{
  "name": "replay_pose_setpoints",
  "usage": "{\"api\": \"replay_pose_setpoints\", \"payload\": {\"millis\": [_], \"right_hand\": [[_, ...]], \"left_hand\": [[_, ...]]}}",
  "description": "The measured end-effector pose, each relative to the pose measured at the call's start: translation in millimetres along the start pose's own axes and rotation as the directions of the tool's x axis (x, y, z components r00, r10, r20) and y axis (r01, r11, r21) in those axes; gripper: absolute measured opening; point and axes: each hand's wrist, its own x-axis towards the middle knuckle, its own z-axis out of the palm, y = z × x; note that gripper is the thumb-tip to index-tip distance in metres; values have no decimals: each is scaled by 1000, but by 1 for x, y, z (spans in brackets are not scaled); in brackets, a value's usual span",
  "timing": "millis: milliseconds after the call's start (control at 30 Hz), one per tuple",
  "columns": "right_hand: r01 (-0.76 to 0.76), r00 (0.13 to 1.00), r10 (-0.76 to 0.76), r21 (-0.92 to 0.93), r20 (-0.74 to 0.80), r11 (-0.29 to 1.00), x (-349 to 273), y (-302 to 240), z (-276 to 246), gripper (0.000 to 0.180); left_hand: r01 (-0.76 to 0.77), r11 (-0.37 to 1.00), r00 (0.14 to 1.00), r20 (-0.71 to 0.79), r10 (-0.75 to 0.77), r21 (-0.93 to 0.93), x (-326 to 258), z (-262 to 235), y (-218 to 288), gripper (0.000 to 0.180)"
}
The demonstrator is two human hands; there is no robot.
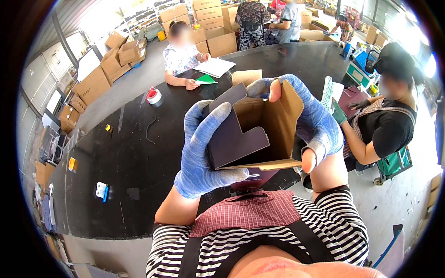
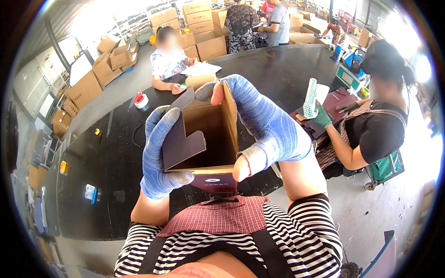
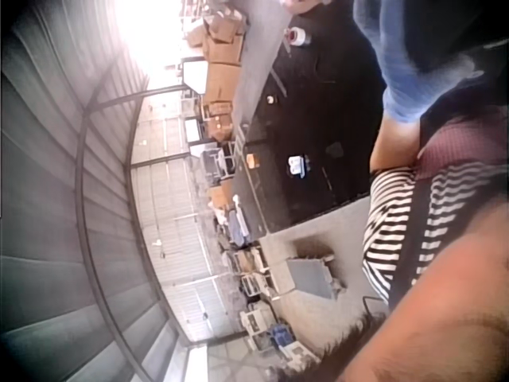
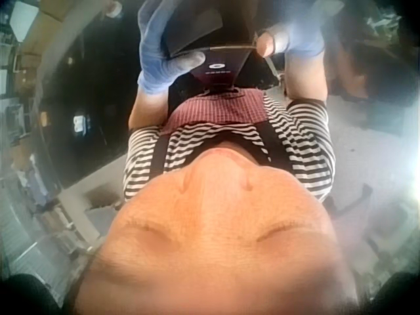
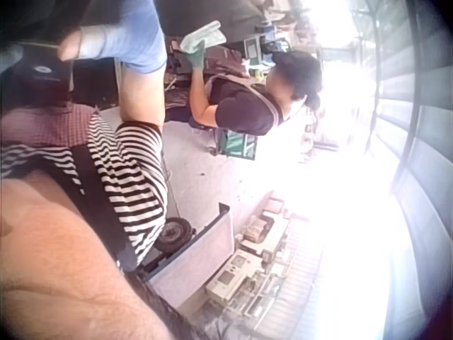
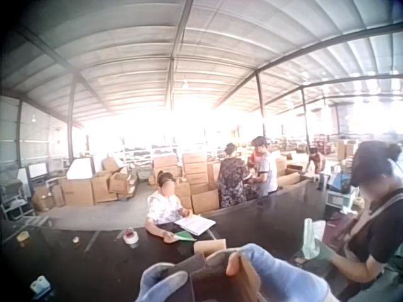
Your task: The person assembles cardboard boxes by hand. The person removes a flat box from a stack, folds the sides and bottom to form the box shape, and places the assembled boxes into another stack.
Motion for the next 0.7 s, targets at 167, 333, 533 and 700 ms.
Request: {"api": "replay_pose_setpoints", "payload": {"millis": [167,333,533,700], "right_hand": [[-11,997,3,-92,-79,996,-4,4,-1,102],[30,915,-114,-216,-387,976,-3,0,13,75],[26,901,-81,-134,-427,991,-3,5,11,68],[120,956,-167,-196,-243,973,-4,4,7,80]], "left_hand": [[-18,998,1000,-7,17,-68,-1,0,-3,96],[-48,999,998,34,48,8,2,-5,3,90],[-46,999,999,5,46,-14,2,-3,5,87],[-64,998,998,8,64,-9,4,-5,7,85]]}}
